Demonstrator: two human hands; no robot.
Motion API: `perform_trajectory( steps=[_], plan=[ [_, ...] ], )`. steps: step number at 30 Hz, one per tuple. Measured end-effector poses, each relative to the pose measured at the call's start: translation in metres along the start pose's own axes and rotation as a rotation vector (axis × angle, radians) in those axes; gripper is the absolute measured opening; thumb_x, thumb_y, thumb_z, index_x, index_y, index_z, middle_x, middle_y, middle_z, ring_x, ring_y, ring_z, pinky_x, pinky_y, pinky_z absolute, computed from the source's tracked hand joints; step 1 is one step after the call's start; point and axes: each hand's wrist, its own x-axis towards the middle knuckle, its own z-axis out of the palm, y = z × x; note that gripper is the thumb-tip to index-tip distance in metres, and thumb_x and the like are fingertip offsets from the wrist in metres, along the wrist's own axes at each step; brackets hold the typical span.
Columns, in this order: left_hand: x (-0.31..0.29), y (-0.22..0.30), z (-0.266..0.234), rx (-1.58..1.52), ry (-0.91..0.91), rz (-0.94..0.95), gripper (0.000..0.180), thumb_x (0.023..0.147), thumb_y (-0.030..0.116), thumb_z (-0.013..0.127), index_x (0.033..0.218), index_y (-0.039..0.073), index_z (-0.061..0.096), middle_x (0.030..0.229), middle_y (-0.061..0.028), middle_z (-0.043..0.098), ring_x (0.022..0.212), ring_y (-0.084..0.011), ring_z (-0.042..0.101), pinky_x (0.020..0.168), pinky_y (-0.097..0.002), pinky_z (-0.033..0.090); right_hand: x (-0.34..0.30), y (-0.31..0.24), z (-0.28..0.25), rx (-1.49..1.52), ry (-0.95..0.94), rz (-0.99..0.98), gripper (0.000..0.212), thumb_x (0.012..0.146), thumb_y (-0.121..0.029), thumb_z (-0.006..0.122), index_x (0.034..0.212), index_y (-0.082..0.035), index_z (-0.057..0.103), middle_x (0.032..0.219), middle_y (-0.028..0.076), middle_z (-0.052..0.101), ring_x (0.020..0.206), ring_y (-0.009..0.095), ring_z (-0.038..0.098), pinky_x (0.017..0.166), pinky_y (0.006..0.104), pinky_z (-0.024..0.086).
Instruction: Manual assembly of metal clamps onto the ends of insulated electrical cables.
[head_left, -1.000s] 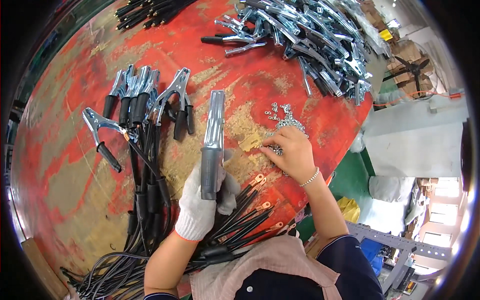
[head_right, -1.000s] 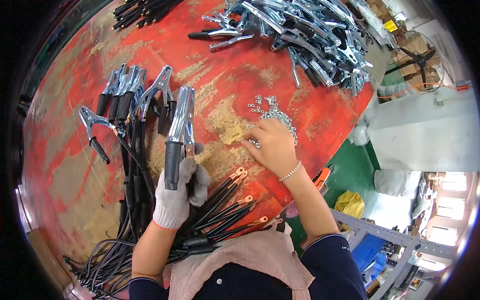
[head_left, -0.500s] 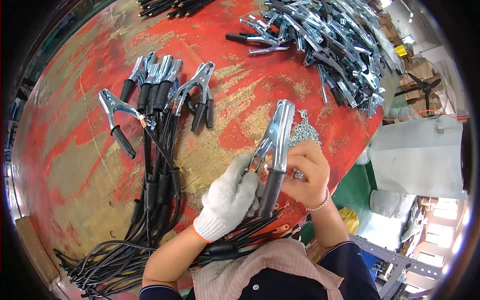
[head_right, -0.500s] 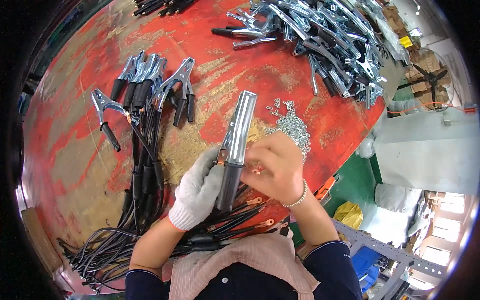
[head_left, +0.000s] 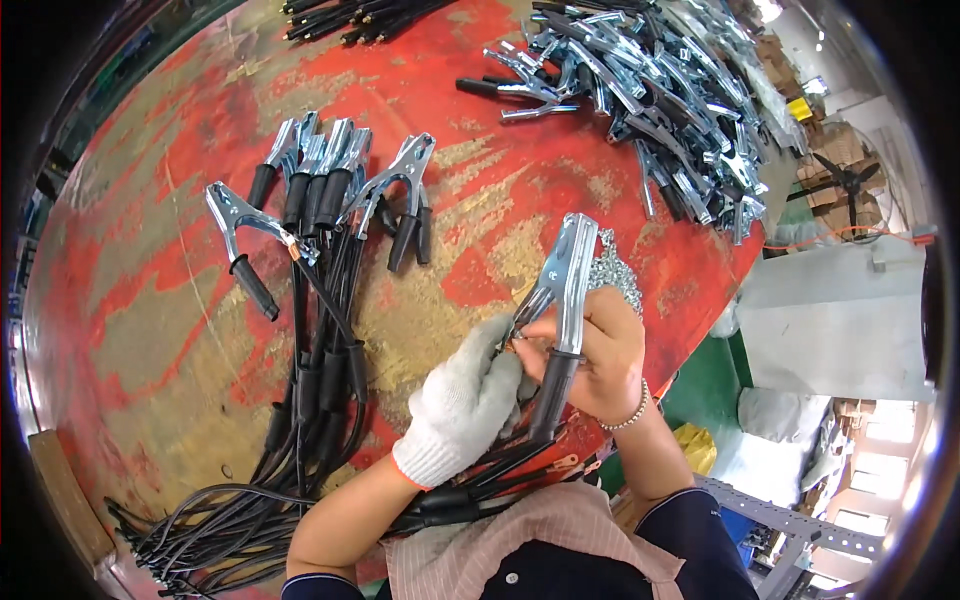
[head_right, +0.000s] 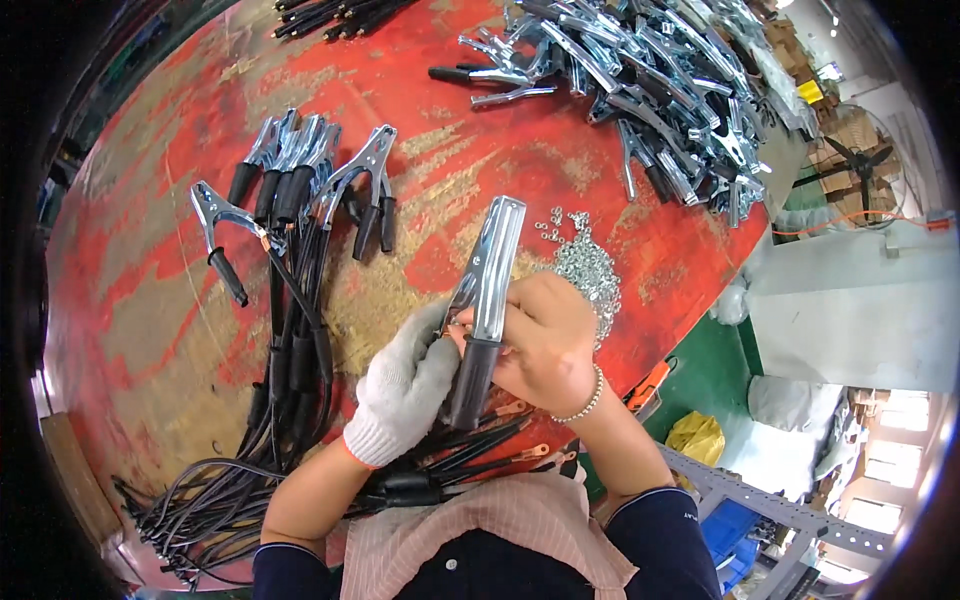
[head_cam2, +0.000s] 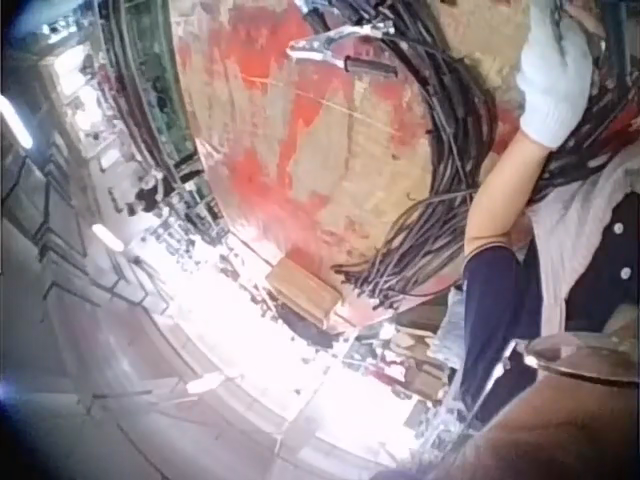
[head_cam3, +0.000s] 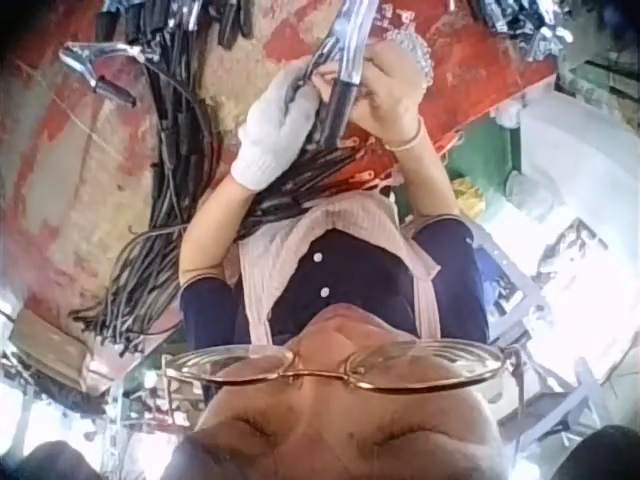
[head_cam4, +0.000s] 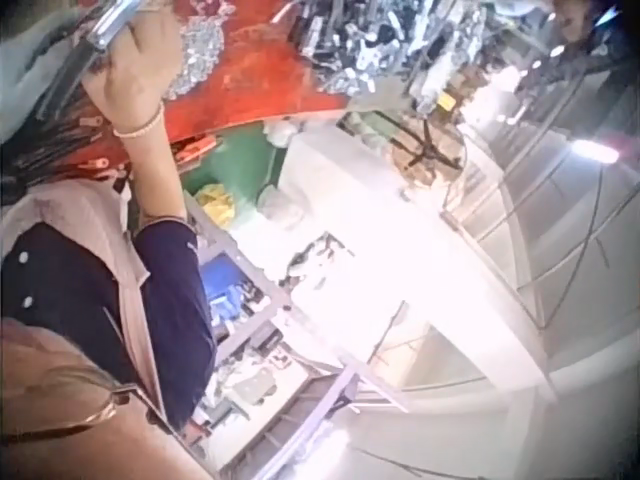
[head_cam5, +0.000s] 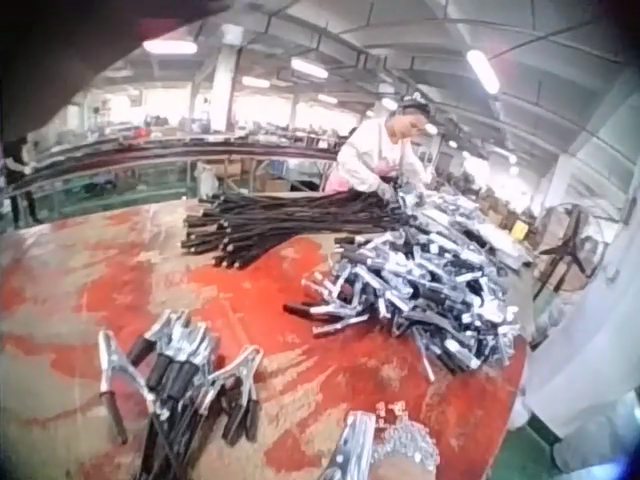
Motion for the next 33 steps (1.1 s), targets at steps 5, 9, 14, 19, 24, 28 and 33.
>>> perform_trajectory(
  steps=[5, 9, 14, 19, 24, 28, 33],
  plan=[
    [0.001, -0.003, 0.001, 0.037, -0.01, 0.038, 0.037, 0.096, 0.012, 0.046, 0.131, 0.0, 0.046, 0.074, -0.0059, 0.064, 0.055, -0.0108, 0.059, 0.052, -0.0259, 0.05, -0.005, 0.004, 0.005, 0.1, 0.031, 0.003, 0.027, 0.061, -0.005, 0.084, 0.085, -0.012, 0.073, 0.076, 0.003, 0.062, 0.069, 0.022, 0.057, 0.06, 0.0329, 0.042],
    [0.002, -0.016, 0.003, -0.087, -0.018, 0.049, 0.036, 0.096, 0.01, 0.045, 0.13, -0.002, 0.045, 0.075, -0.0065, 0.063, 0.055, -0.0105, 0.059, 0.051, -0.0252, 0.049, -0.002, 0.004, 0.004, 0.097, 0.0, 0.002, 0.027, 0.062, -0.005, 0.084, 0.086, -0.012, 0.074, 0.075, 0.003, 0.062, 0.069, 0.022, 0.056, 0.06, 0.0327, 0.041],
    [0.003, -0.017, 0.003, -0.086, -0.02, 0.024, 0.036, 0.096, 0.01, 0.045, 0.13, -0.002, 0.045, 0.074, -0.006, 0.063, 0.055, -0.0105, 0.058, 0.051, -0.0255, 0.049, -0.001, 0.002, 0.003, 0.079, 0.006, -0.004, 0.028, 0.061, -0.007, 0.085, 0.085, -0.012, 0.073, 0.075, 0.003, 0.062, 0.068, 0.021, 0.056, 0.059, 0.0325, 0.041],
    [0.002, -0.017, 0.003, -0.019, -0.011, 0.044, 0.036, 0.097, 0.011, 0.045, 0.13, 0.0, 0.046, 0.073, -0.0054, 0.062, 0.056, -0.01, 0.058, 0.052, -0.0257, 0.049, -0.005, 0.003, 0.005, 0.068, 0.043, 0.01, 0.029, 0.06, -0.006, 0.084, 0.086, -0.012, 0.073, 0.075, 0.003, 0.062, 0.068, 0.021, 0.056, 0.058, 0.0324, 0.042],
    [0.001, -0.014, 0.005, -0.068, -0.011, 0.022, 0.037, 0.097, 0.011, 0.046, 0.132, 0.0, 0.045, 0.073, -0.0053, 0.062, 0.056, -0.0098, 0.058, 0.052, -0.0257, 0.049, -0.009, 0.008, 0.011, 0.094, 0.093, -0.005, 0.031, 0.06, -0.005, 0.083, 0.088, -0.011, 0.073, 0.076, 0.003, 0.061, 0.068, 0.021, 0.056, 0.058, 0.0315, 0.042],
    [0.001, -0.009, 0.003, -0.038, -0.018, -0.017, 0.038, 0.097, 0.011, 0.046, 0.133, 0.0, 0.044, 0.075, -0.0056, 0.062, 0.057, -0.0096, 0.058, 0.052, -0.0254, 0.049, -0.007, 0.002, 0.008, 0.108, 0.068, 0.045, 0.03, 0.059, -0.005, 0.083, 0.087, -0.011, 0.073, 0.077, 0.003, 0.06, 0.069, 0.021, 0.056, 0.059, 0.0316, 0.042],
    [0.001, -0.014, 0.003, -0.029, -0.024, 0.056, 0.039, 0.097, 0.011, 0.046, 0.133, 0.0, 0.044, 0.075, -0.0056, 0.062, 0.058, -0.0098, 0.058, 0.053, -0.0255, 0.049, -0.006, 0.004, 0.009, 0.088, 0.07, -0.023, 0.028, 0.059, -0.005, 0.083, 0.084, -0.011, 0.072, 0.076, 0.004, 0.059, 0.068, 0.022, 0.055, 0.059, 0.0322, 0.041]
  ],
)
